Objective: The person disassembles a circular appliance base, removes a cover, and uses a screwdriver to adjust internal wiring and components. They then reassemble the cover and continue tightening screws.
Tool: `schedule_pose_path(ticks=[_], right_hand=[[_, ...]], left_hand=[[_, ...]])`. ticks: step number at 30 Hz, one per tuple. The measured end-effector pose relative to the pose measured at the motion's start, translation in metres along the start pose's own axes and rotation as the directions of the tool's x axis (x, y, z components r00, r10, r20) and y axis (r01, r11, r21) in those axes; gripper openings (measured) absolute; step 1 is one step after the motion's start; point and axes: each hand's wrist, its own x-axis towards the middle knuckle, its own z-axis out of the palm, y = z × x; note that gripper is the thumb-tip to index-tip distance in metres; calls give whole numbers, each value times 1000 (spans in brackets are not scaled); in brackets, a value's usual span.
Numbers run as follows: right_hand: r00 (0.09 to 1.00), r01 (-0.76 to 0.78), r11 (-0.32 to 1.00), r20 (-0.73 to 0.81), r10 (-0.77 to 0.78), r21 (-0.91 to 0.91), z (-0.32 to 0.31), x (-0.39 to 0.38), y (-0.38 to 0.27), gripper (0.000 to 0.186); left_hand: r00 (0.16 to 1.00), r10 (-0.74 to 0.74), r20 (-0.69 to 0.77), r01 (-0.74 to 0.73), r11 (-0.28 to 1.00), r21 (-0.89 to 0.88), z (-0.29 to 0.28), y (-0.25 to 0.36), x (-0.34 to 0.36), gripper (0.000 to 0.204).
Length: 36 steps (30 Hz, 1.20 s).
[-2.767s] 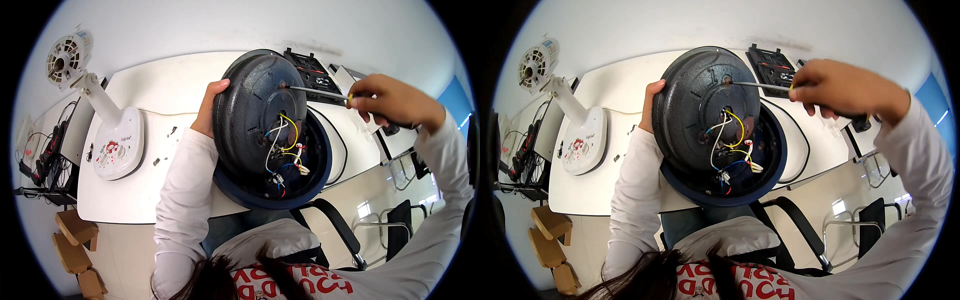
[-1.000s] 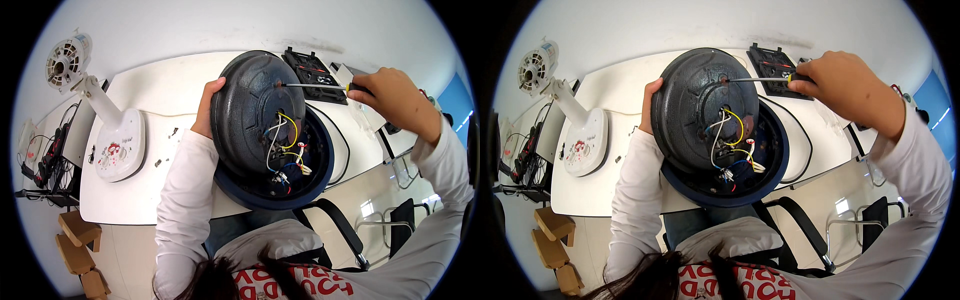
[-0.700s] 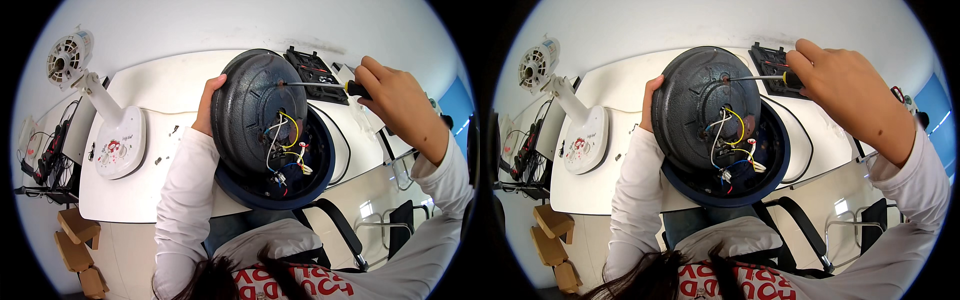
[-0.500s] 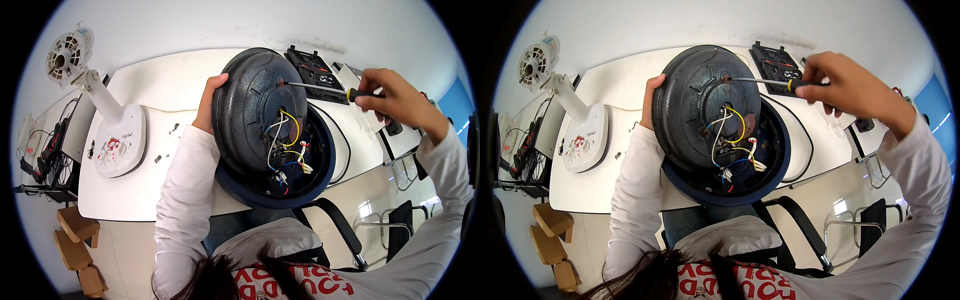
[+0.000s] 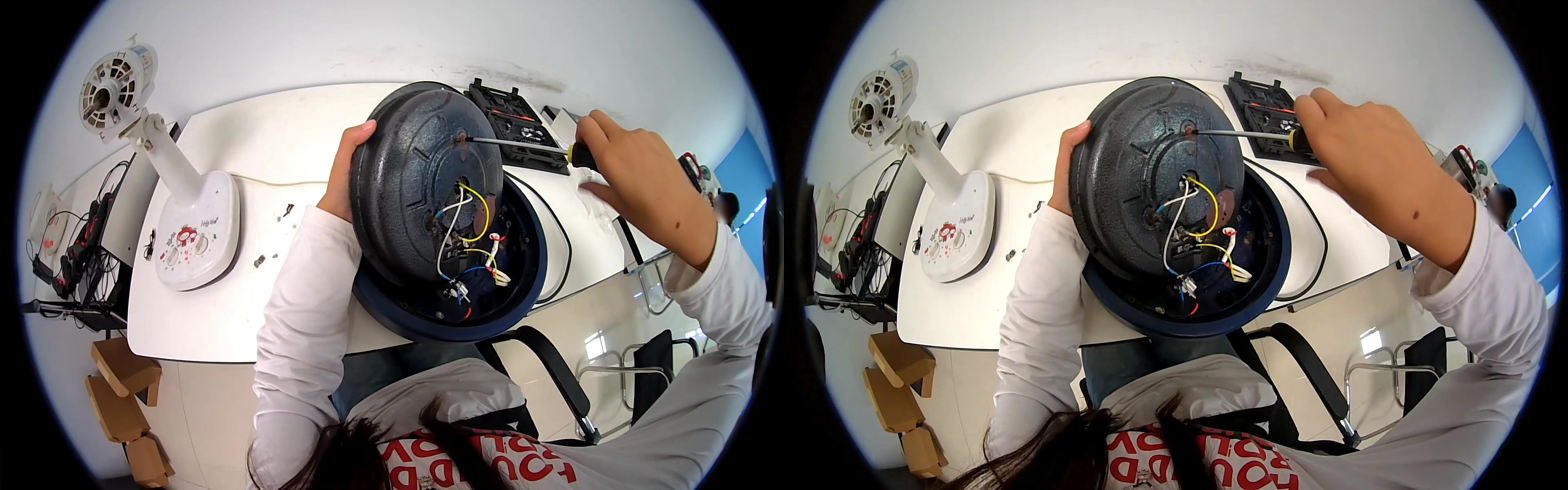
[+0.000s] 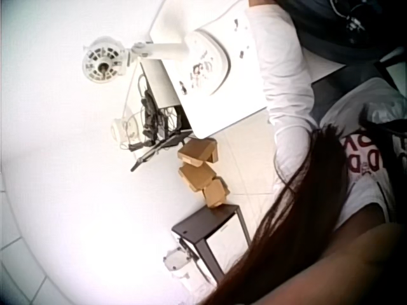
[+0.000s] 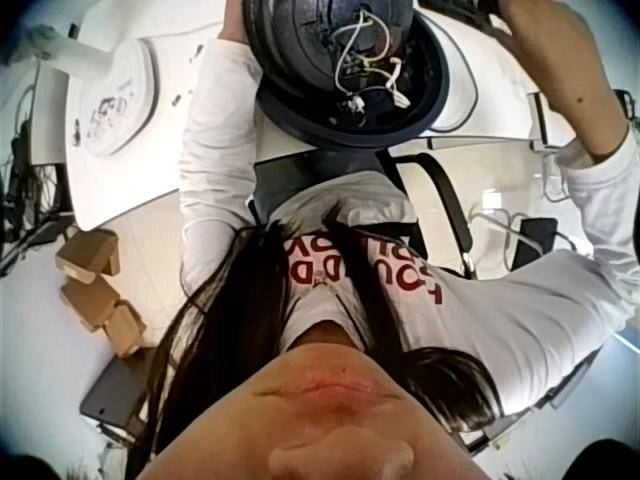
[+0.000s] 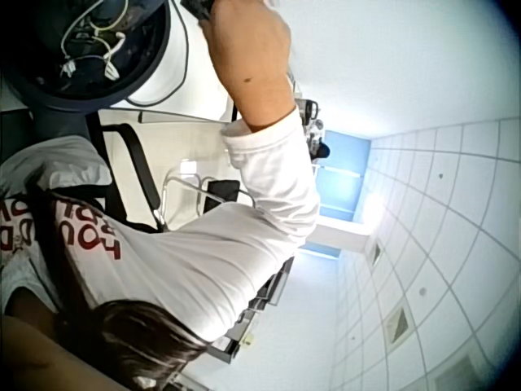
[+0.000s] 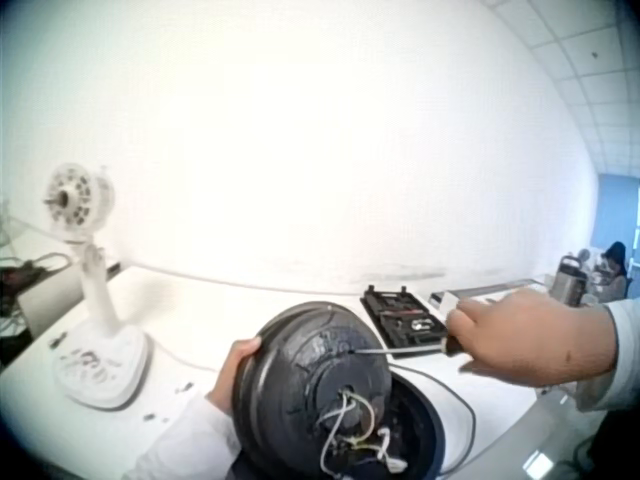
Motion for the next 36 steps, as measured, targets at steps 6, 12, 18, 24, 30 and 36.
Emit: schedule_pose_path(ticks=[6,12,18,24,30,36], right_hand=[[996,12,973,88,-34,232,-10,20,-1,29],[649,-715,321,760,-24,621,-15,48,38,33],[864,-297,900,491,111,319,1,38,34,26],[997,-42,993,73,34,111,-13,12,5,31],[984,176,975,-11,-179,-135,4,13,18,28],[782,-555,589,611,128,587,-13,21,19,26]], left_hand=[[996,39,-80,-30,994,105,0,3,-5,79],[989,-18,144,58,958,-279,-1,2,-4,72],[998,40,-39,-39,999,24,0,1,-1,76],[999,25,-36,-24,999,32,-7,1,0,75],[998,28,-48,-29,1000,-6,-5,2,-3,72],[996,33,-80,-27,997,71,-7,2,0,75]])
